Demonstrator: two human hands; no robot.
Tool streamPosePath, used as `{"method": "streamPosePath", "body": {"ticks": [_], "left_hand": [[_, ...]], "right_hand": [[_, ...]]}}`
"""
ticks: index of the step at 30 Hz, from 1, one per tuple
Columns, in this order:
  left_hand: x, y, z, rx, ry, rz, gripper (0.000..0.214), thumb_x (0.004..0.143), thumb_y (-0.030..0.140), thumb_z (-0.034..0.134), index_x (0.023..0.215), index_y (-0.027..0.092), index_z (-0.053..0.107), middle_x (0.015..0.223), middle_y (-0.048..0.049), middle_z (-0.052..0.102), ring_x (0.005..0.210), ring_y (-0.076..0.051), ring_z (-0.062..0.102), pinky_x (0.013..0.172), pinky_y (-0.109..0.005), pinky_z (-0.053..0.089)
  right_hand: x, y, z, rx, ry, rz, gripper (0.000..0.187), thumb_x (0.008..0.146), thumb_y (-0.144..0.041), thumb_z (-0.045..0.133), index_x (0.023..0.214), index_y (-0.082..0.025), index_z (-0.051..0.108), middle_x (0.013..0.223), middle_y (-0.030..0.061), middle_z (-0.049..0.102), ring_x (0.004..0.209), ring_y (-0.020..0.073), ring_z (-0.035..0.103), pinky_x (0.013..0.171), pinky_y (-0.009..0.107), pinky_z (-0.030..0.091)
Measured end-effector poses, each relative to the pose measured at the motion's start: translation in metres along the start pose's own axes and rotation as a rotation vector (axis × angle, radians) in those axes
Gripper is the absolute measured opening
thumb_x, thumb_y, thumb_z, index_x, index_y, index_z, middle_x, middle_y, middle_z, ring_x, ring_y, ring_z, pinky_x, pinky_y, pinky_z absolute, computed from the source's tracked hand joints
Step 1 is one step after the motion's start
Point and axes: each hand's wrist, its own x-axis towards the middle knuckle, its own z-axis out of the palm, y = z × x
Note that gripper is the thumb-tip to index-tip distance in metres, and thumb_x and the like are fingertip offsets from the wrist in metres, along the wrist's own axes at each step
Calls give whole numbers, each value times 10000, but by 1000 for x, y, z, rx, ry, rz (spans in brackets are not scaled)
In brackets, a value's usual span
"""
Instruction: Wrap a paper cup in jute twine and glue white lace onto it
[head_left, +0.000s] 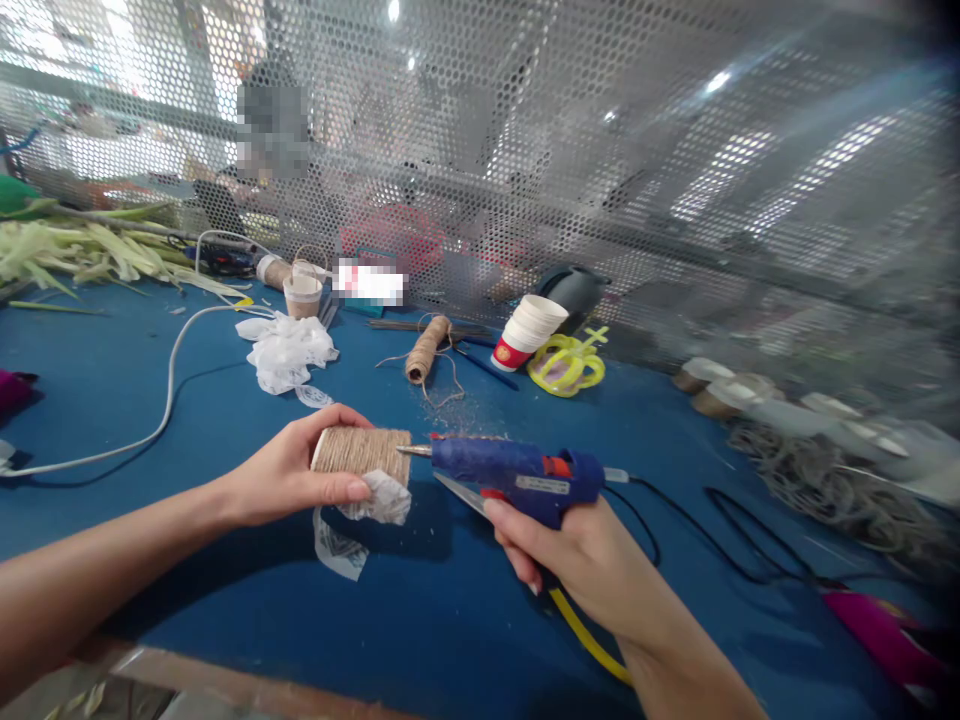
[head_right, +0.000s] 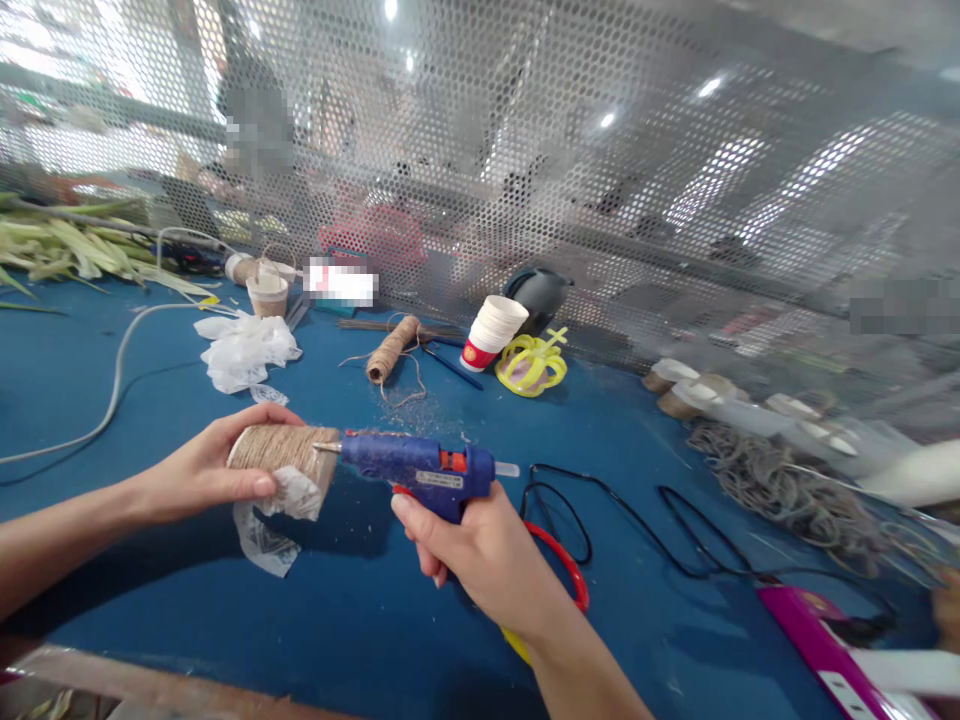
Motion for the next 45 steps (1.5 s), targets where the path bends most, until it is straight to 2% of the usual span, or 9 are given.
{"method": "streamPosePath", "body": {"ticks": [6, 9, 23, 26, 36, 41, 45], "left_hand": [[-2, -1, 2, 22, -8, 35, 567, 600, 428, 727, 1033, 169, 469, 817, -3, 547, 708, -147, 511, 612, -245, 432], [-3, -1, 2, 34, 3, 44, 562, 604, 420, 729, 1035, 169, 470, 819, -2, 545, 715, -144, 504, 619, -242, 431], [1, 0, 2, -46, 33, -34, 528, 643, 449, 687, 1029, 164, 466, 826, -6, 554, 697, -134, 515, 609, -246, 441], [0, -1, 1, -32, 37, -8, 537, 637, 452, 693, 1030, 166, 464, 842, -12, 558, 716, -143, 524, 619, -252, 449], [-4, -3, 2, 133, 38, 174, 582, 605, 455, 737, 1043, 171, 481, 885, -33, 575, 734, -161, 529, 629, -248, 447], [-3, -5, 1, 146, 58, 179, 590, 612, 468, 732, 1050, 169, 473, 908, -49, 576, 763, -176, 541, 651, -264, 455], [-2, -7, 1, 122, 53, 161, 603, 613, 477, 727, 1061, 173, 462, 900, -47, 577, 748, -176, 551, 638, -266, 464]], "right_hand": [[8, 6, -3, -28, -11, -14, 381, 824, -385, 530, 506, -183, 479, 426, -22, 481, 398, 74, 453, 410, 207, 405], [7, 6, -2, -26, 0, -25, 340, 825, -375, 531, 548, -181, 499, 428, -33, 479, 394, 71, 450, 407, 202, 398], [-1, 4, 1, 19, -13, -42, 243, 819, -341, 541, 636, -189, 489, 432, -49, 464, 402, 74, 437, 418, 214, 409], [-2, 3, 1, 34, -12, -22, 223, 812, -335, 550, 653, -189, 494, 431, -57, 464, 391, 67, 427, 406, 206, 398], [9, 9, -7, -26, -15, -37, 379, 829, -418, 525, 542, -175, 483, 422, -26, 483, 381, 66, 445, 392, 200, 395], [3, 5, -6, -11, -32, -40, 293, 819, -391, 530, 616, -183, 488, 433, -40, 474, 390, 67, 443, 402, 197, 427], [-2, 1, -4, -2, 1, -28, 203, 807, -354, 542, 699, -184, 515, 432, -52, 458, 392, 67, 427, 401, 199, 418]]}}
